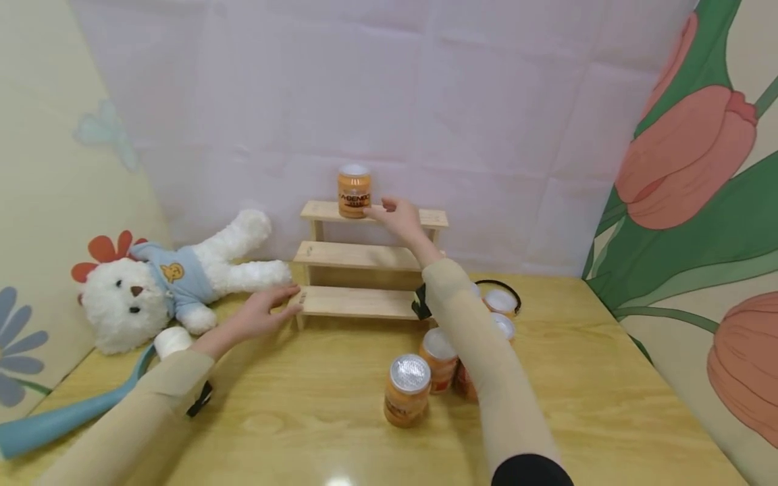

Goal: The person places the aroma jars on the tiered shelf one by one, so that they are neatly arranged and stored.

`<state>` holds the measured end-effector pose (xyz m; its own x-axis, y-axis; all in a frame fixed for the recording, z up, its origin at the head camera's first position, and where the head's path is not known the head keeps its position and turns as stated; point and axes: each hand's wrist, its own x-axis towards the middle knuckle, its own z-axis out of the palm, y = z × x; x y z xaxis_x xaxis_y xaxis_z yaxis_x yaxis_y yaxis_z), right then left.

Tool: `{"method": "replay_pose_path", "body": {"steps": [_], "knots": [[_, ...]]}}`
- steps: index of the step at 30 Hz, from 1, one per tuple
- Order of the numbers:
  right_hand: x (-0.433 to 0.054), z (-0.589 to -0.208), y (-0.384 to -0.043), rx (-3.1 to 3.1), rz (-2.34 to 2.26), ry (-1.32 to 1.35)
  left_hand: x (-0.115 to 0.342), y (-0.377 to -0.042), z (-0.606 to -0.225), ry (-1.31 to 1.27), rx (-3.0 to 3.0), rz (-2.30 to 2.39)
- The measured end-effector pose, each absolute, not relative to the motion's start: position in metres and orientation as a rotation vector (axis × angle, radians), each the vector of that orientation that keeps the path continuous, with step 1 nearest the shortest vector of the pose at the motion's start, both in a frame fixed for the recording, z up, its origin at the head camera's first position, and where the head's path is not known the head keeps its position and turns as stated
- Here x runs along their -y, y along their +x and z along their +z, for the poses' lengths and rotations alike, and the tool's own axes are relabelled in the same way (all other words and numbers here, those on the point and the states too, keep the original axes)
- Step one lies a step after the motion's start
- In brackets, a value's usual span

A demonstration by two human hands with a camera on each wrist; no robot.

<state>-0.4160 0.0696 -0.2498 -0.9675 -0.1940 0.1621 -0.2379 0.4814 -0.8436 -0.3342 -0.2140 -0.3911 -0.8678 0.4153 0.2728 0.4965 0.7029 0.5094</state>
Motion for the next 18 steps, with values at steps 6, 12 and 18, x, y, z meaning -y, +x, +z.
{"method": "replay_pose_path", "body": {"steps": [6, 12, 18], "knots": [[-0.090, -0.242, -0.404, 2.644, 1.500, 0.428, 0.215, -0.341, -0.390, -0.745, 2.769, -0.926], [-0.103, -0.241, -0.391, 2.638, 1.501, 0.511, 0.218, -0.345, -0.392, -0.747, 2.759, -0.928], [-0.112, -0.247, -0.378, 2.617, 1.507, 0.652, 0.220, -0.349, -0.392, -0.755, 2.765, -0.947]]}}
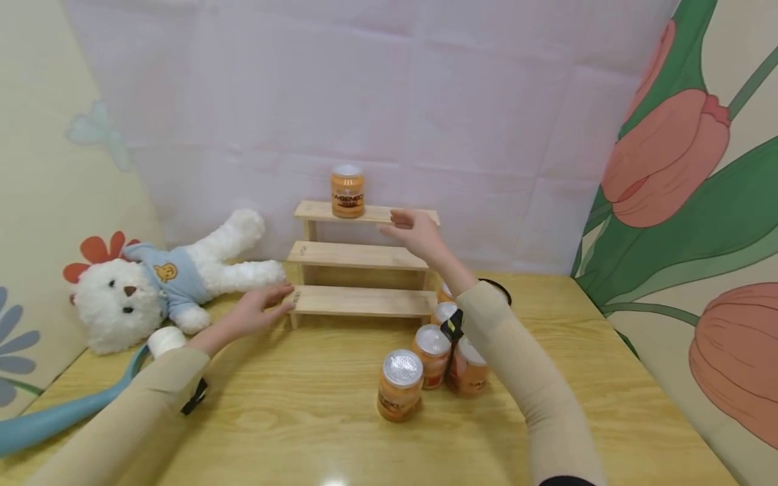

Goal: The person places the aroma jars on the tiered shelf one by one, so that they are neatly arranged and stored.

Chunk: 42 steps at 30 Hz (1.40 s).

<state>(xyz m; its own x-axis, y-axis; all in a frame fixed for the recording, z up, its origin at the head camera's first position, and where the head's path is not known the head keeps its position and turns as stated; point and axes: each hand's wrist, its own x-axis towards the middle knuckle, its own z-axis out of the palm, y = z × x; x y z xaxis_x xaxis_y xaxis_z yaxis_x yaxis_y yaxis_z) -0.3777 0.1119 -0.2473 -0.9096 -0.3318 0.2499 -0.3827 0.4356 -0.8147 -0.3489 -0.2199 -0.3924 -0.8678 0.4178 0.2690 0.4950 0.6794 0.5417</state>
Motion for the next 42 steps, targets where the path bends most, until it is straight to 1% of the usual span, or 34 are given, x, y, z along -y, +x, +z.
{"method": "replay_pose_path", "body": {"steps": [7, 14, 20, 29, 33, 42], "knots": [[-0.120, -0.255, -0.348, 2.649, 1.496, 0.698, 0.221, -0.349, -0.393, -0.749, 2.766, -0.955], [-0.131, -0.264, -0.320, 2.640, 1.487, 0.809, 0.224, -0.345, -0.390, -0.748, 2.758, -0.950], [-0.139, -0.273, -0.298, 2.643, 1.525, 0.801, 0.223, -0.346, -0.389, -0.758, 2.758, -0.958], [-0.154, -0.300, -0.269, 2.637, 1.531, 0.872, 0.223, -0.348, -0.392, -0.726, 2.790, -1.026], [-0.161, -0.312, -0.257, 2.640, 1.555, 0.863, 0.225, -0.349, -0.391, -0.713, 2.804, -1.024], [-0.172, -0.343, -0.239, 2.627, 1.589, 0.897, 0.223, -0.349, -0.391, -0.740, 2.769, -1.007]]}}
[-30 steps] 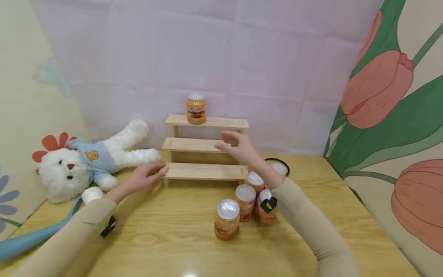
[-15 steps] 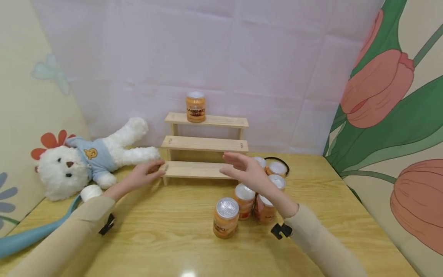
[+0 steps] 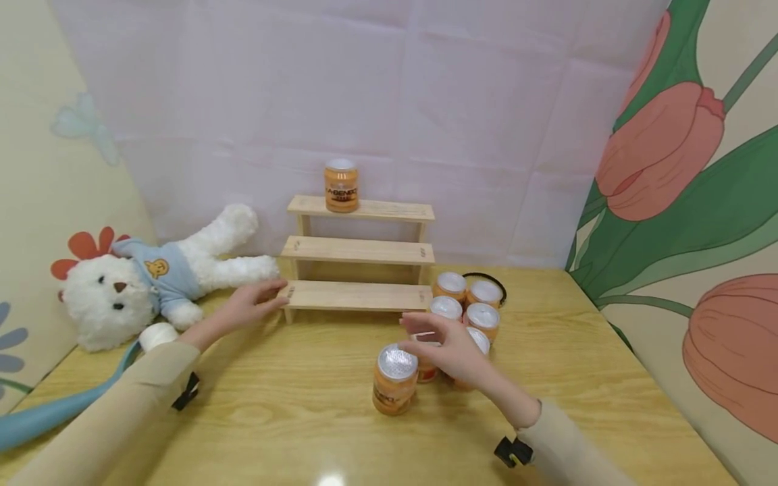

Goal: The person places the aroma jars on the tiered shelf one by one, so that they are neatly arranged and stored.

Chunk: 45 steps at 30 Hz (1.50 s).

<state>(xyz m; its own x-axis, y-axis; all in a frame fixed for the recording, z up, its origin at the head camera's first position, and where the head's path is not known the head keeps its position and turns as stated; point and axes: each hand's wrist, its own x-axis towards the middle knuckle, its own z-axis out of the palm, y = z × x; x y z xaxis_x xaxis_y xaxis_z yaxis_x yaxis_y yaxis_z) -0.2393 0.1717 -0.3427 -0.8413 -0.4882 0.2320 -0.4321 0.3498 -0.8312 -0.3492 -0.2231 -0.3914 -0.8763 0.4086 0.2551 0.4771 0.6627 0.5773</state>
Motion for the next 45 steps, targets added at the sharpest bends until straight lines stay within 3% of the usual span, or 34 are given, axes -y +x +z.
{"method": "replay_pose_path", "body": {"steps": [13, 45], "knots": [[-0.161, -0.356, -0.228, -2.670, -1.281, -1.140, 0.224, -0.350, -0.393, -0.745, 2.782, -1.034], [-0.145, -0.364, -0.222, -2.701, -1.220, -0.912, 0.223, -0.345, -0.388, -0.766, 2.777, -0.990]]}}
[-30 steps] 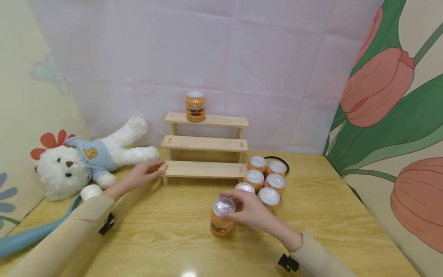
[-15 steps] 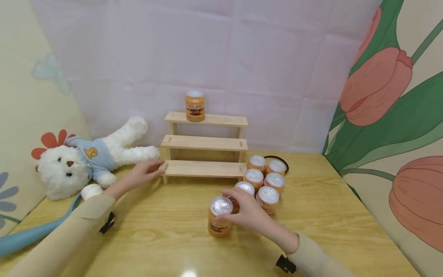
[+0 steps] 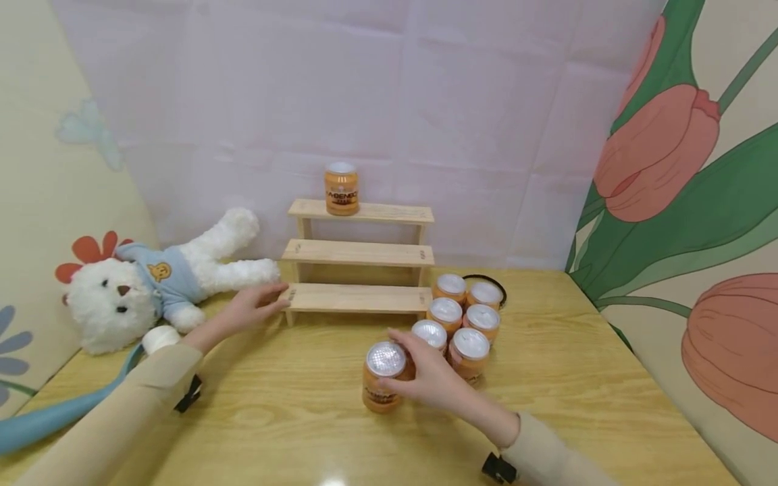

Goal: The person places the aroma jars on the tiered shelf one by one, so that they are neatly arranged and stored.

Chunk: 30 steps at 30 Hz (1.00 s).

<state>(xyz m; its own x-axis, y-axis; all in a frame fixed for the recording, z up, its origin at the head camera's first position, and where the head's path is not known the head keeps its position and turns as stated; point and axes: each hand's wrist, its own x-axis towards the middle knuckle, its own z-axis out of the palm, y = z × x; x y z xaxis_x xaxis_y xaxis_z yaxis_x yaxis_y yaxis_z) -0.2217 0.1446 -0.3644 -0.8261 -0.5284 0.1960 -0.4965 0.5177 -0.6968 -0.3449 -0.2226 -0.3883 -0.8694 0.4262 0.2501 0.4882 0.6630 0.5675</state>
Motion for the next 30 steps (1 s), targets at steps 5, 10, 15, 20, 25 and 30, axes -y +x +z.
{"method": "replay_pose_path", "body": {"steps": [5, 10, 15, 20, 25, 30], "knots": [[-0.139, -0.370, -0.219, -2.773, -1.175, -0.787, 0.224, -0.346, -0.389, -0.749, 2.791, -0.985], [-0.136, -0.371, -0.218, -2.826, -1.198, -0.746, 0.223, -0.348, -0.390, -0.748, 2.790, -0.985], [-0.137, -0.370, -0.219, -2.801, -1.222, -0.758, 0.223, -0.348, -0.391, -0.751, 2.776, -0.985], [-0.139, -0.369, -0.220, -2.741, -1.259, -0.774, 0.223, -0.348, -0.392, -0.768, 2.754, -0.983], [-0.141, -0.362, -0.220, -2.712, -1.269, -0.737, 0.224, -0.348, -0.393, -0.765, 2.749, -0.977], [-0.146, -0.346, -0.223, -2.673, -1.343, -0.744, 0.223, -0.348, -0.391, -0.768, 2.746, -0.975]]}}
